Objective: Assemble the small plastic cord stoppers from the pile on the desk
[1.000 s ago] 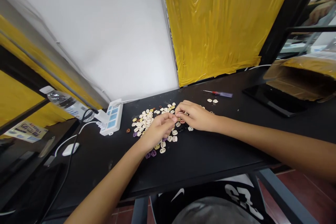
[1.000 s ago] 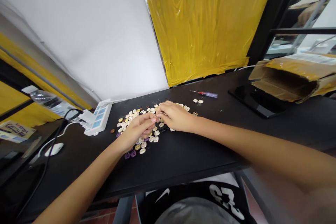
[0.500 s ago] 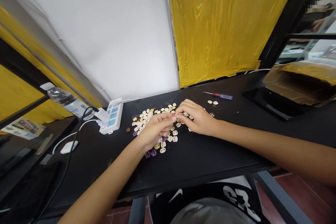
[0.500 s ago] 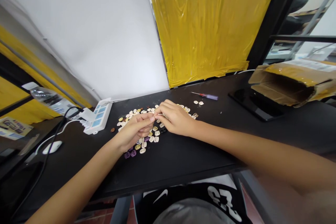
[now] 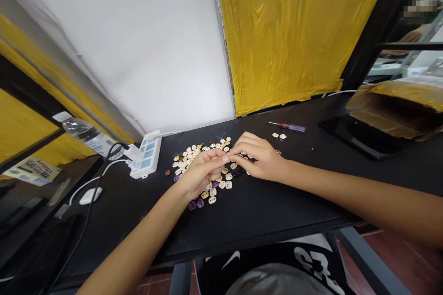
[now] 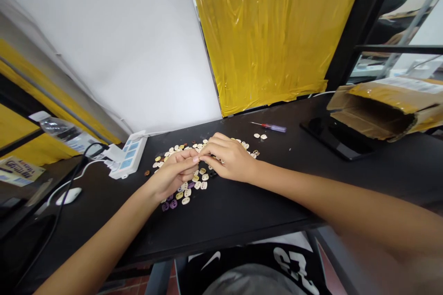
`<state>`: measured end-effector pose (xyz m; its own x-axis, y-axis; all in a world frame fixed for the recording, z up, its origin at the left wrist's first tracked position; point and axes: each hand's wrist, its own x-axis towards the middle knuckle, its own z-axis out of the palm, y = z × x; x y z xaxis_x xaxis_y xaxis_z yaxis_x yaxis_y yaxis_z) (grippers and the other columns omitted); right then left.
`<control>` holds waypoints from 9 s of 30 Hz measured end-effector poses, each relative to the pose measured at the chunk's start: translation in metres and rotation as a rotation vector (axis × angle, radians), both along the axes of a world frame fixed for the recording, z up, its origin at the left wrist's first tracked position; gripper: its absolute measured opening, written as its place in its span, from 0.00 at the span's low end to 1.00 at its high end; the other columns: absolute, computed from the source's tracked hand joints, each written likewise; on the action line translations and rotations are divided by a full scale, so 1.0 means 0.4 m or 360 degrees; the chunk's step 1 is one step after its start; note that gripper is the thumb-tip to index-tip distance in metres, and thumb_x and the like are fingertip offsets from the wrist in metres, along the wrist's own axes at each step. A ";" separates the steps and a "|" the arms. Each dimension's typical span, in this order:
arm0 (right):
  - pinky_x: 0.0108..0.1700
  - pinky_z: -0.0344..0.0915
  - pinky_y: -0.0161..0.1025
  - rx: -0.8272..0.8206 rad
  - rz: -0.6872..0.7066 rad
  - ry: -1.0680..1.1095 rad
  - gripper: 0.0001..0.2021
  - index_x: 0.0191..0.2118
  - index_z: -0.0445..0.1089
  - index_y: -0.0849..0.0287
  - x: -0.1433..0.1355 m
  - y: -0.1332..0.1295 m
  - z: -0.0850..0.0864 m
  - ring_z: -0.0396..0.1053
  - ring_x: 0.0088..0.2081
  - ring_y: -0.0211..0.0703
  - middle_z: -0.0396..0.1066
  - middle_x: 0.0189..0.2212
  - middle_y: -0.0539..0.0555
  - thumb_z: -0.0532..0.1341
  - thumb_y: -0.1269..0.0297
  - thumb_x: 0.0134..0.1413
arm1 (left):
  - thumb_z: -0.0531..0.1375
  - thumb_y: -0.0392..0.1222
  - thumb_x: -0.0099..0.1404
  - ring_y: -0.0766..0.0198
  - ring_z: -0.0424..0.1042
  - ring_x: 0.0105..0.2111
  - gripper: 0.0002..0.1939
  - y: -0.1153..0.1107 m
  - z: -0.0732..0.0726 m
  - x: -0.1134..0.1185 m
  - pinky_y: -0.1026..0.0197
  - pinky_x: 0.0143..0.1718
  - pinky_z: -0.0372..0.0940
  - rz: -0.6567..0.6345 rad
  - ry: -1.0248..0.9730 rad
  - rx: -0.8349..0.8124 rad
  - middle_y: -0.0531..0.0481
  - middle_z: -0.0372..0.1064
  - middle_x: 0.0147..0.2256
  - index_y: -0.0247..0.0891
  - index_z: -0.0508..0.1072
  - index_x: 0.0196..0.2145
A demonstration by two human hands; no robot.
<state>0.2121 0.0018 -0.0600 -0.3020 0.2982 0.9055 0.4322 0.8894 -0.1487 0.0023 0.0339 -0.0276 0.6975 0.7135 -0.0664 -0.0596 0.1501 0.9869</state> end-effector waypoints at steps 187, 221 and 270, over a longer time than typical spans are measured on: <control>0.24 0.47 0.36 -0.2423 0.0895 0.0973 0.18 0.22 0.67 0.58 0.009 0.013 0.027 0.53 0.19 0.32 0.61 0.15 0.45 0.75 0.56 0.45 | 0.60 0.40 0.59 0.69 0.54 0.22 0.09 0.012 -0.004 -0.009 0.64 0.25 0.50 0.0420 0.0512 0.0960 0.57 0.58 0.26 0.37 0.78 0.37; 0.24 0.53 0.33 -0.1953 0.0391 0.0649 0.19 0.36 0.72 0.57 0.003 0.018 0.005 0.60 0.21 0.34 0.68 0.18 0.45 0.71 0.45 0.54 | 0.81 0.49 0.53 0.61 0.85 0.33 0.20 0.026 -0.009 -0.006 0.64 0.37 0.79 0.0524 0.0113 0.0353 0.45 0.86 0.35 0.38 0.88 0.41; 0.27 0.54 0.35 -0.1541 0.0115 0.0303 0.08 0.30 0.70 0.58 -0.001 0.008 -0.015 0.58 0.22 0.34 0.65 0.19 0.45 0.63 0.61 0.58 | 0.82 0.47 0.51 0.68 0.78 0.25 0.15 0.015 -0.040 0.005 0.70 0.27 0.72 0.0441 0.0270 0.0505 0.49 0.82 0.27 0.36 0.87 0.31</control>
